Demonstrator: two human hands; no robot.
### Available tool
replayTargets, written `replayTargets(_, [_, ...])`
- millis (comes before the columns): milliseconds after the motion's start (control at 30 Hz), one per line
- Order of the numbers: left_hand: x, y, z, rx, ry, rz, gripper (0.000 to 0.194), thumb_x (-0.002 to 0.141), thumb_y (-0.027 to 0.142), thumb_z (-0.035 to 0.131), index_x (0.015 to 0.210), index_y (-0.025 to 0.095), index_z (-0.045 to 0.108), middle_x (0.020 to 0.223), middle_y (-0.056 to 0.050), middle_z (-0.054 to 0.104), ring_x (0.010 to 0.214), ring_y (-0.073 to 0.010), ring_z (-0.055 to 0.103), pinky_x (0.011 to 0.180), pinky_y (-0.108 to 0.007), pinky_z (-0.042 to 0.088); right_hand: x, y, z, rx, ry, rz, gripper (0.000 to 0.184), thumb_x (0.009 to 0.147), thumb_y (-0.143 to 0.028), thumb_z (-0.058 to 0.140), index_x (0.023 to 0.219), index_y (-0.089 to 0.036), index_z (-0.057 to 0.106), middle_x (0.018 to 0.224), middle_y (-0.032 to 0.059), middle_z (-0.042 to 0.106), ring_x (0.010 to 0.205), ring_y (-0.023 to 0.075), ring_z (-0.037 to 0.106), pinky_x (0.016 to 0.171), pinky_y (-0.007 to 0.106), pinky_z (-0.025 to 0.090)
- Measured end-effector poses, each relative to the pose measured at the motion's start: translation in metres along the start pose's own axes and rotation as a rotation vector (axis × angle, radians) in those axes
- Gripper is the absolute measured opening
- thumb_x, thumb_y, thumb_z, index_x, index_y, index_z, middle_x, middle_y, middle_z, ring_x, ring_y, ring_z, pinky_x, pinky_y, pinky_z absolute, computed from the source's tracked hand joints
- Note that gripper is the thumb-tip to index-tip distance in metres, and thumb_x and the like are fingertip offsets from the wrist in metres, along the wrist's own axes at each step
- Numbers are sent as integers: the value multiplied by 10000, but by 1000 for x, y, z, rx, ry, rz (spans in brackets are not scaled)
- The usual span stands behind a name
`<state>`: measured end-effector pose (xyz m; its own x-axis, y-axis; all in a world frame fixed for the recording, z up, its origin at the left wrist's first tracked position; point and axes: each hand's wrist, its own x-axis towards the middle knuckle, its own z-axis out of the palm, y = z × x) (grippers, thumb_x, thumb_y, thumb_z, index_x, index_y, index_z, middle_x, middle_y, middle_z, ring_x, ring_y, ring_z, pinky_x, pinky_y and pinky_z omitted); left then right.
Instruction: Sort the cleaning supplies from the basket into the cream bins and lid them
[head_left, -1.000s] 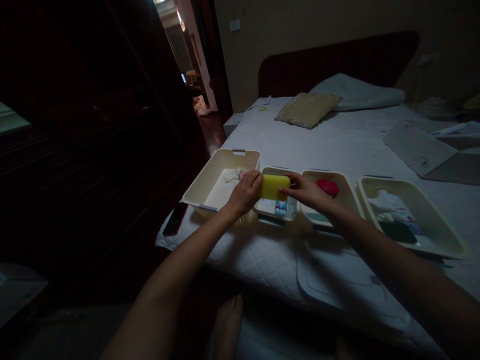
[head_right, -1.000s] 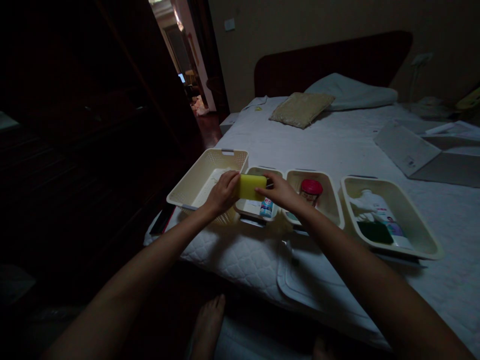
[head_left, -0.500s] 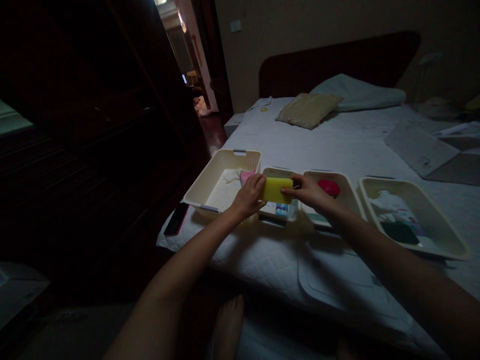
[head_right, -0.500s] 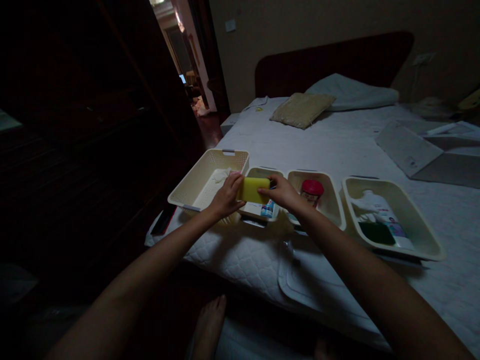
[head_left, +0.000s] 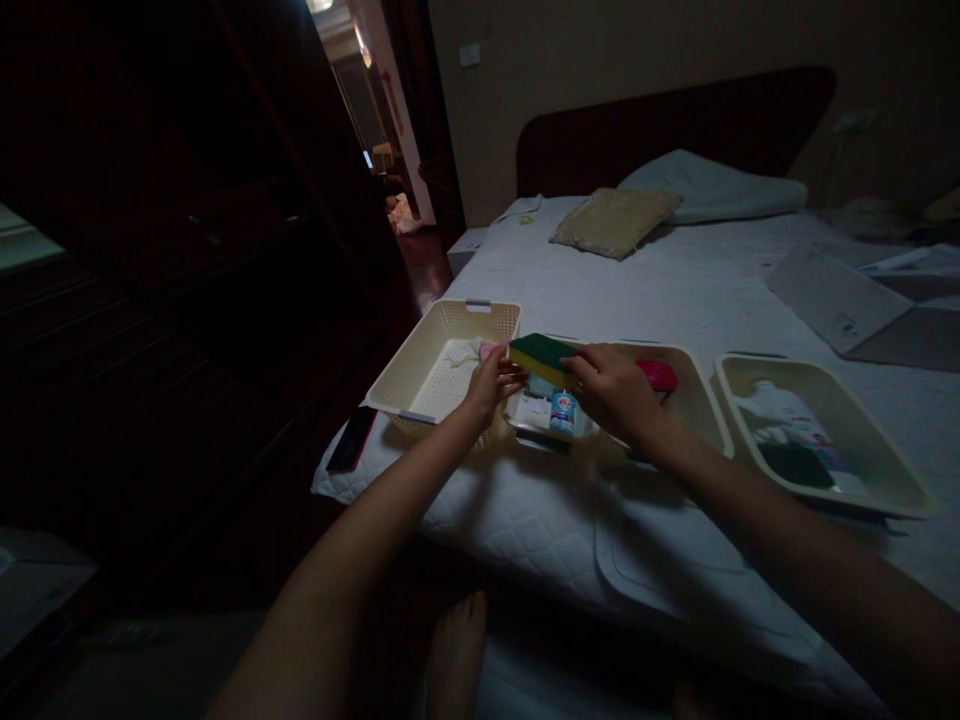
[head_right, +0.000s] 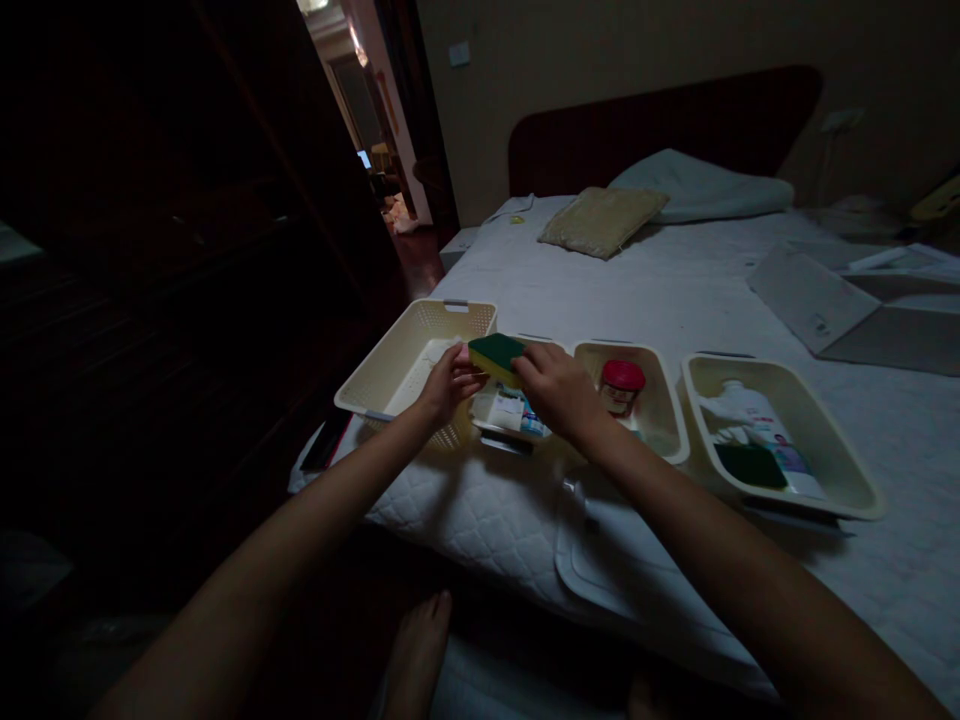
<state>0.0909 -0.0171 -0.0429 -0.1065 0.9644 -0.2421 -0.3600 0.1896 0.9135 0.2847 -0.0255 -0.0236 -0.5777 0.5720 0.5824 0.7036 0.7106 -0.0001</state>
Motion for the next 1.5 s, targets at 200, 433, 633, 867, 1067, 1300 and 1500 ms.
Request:
replayTargets(200, [-10, 6, -1, -68, -97, -102, 252, 779, 398, 630, 895, 179, 585, 777, -26, 614, 673, -144, 618, 705, -302, 546, -9, 15, 7, -70, 19, -314, 284, 910, -76, 430, 1012, -156, 683, 1042, 146, 667, 980, 250, 598, 829, 441, 515])
replayTargets(433, [-3, 0, -2, -101, -105, -98, 230, 694, 256, 714, 869, 164, 598, 769, -23, 634, 681, -118, 603, 706, -261, 531, -15, 19, 12, 12, -42, -357, 344, 881, -31, 453, 1065, -225, 669, 1076, 95, 668, 1013, 223, 602, 898, 494, 506])
replayTargets(633, [-2, -1, -4, -60, -91, -14, 196, 724, 254, 688, 878, 154, 621, 797, -28, 651, 700, -119, 598, 707, -263, 528, -16, 19, 19, -45, -57, -287, 333, 892, -56, 448, 1107, -206, 654, 1139, 116, 642, 1083, 261, 575, 918, 501, 502])
replayTargets(867, [2, 1, -13, -2, -90, 20, 305, 653, 322, 747, 872, 177, 592, 839, -26, 631, 757, -132, 598, 690, -255, 521, -20, 27, 20, -83, 5, -199, 389, 889, -36, 399, 1192, -160, 610, 1211, 156, 608, 1119, 261, 555, 896, 452, 502])
replayTargets(1067, [0, 4, -18, 79, -118, 3, 369, 616, 356, 749, 901, 181, 592, 889, -44, 629, 802, -155, 588, 717, -276, 499, -8, 23, 14, 116, -36, 126, 299, 872, -138, 467, 1124, -121, 626, 1056, 164, 639, 970, 263, 615, 834, 439, 520])
replayTargets(1300, [-4, 3, -12, 183, -345, 3, 417, 613, 363, 761, 964, 178, 631, 950, -46, 638, 892, -163, 567, 757, -273, 449, 7, 10, 11, 706, -139, 507, 385, 873, -390, 565, 1171, -146, 579, 1138, 170, 628, 988, 249, 638, 816, 415, 548])
replayTargets(1500, [-9, 2, -4, 242, -447, -17, 408, 598, 335, 767, 956, 166, 666, 952, -53, 648, 951, -191, 561, 826, -318, 434, 12, 8, 7, 909, -185, 621, 336, 827, -346, 627, 1125, -191, 615, 1148, 133, 646, 957, 237, 645, 823, 405, 544])
